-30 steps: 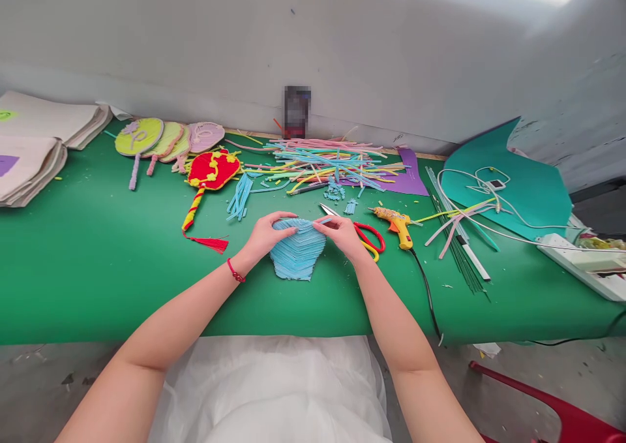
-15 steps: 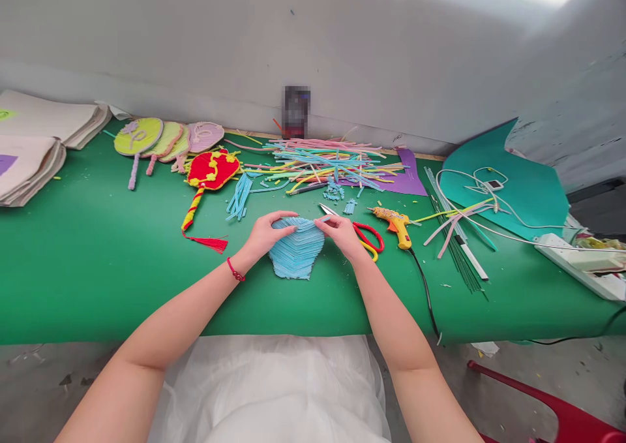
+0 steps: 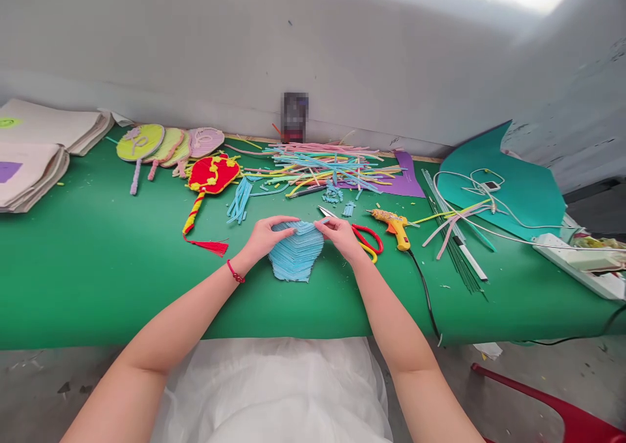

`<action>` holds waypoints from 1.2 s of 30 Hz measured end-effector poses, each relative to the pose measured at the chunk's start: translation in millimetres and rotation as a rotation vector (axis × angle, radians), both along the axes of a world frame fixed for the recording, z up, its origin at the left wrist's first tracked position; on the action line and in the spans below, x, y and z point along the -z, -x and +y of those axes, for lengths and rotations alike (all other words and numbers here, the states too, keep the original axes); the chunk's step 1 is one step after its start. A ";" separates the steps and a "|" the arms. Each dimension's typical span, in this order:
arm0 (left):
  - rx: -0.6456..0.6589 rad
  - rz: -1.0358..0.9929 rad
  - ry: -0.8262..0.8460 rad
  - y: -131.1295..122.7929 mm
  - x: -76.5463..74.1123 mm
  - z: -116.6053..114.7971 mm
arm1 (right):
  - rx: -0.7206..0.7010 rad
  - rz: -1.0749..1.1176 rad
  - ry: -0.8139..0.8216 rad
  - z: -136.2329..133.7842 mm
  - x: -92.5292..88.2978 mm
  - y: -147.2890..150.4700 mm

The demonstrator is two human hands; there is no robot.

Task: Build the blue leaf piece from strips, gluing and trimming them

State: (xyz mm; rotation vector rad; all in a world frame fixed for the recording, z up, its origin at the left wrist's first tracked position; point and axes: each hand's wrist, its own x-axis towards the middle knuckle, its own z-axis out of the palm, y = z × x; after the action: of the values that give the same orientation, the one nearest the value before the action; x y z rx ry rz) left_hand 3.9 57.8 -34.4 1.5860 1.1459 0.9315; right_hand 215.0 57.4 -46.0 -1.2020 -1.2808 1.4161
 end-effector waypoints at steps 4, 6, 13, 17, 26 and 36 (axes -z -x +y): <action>-0.010 0.037 -0.012 0.6 1.5 1.6 | 0.007 -0.022 -0.011 -0.5 -2.0 -0.2; -0.024 0.045 -0.004 0.8 3.0 2.6 | 0.002 -0.030 -0.016 -0.8 -3.0 -0.3; -0.026 0.075 0.002 2.6 10.0 6.1 | -0.020 -0.125 -0.062 -1.5 -2.3 -0.9; -0.018 0.080 0.024 2.0 9.9 6.0 | -0.002 -0.170 -0.074 -1.1 1.0 -0.9; -0.017 0.094 0.007 1.3 10.7 6.0 | 0.003 -0.196 -0.081 0.1 3.1 -0.9; 0.025 0.063 0.050 2.3 8.3 7.5 | -0.027 -0.086 -0.016 1.2 0.9 -4.5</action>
State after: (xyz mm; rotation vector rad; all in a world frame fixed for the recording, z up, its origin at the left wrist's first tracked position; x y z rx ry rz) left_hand 1.6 65.3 -42.6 1.5951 1.1814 0.8362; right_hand 219.6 58.6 -47.0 -1.2504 -1.3692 1.3835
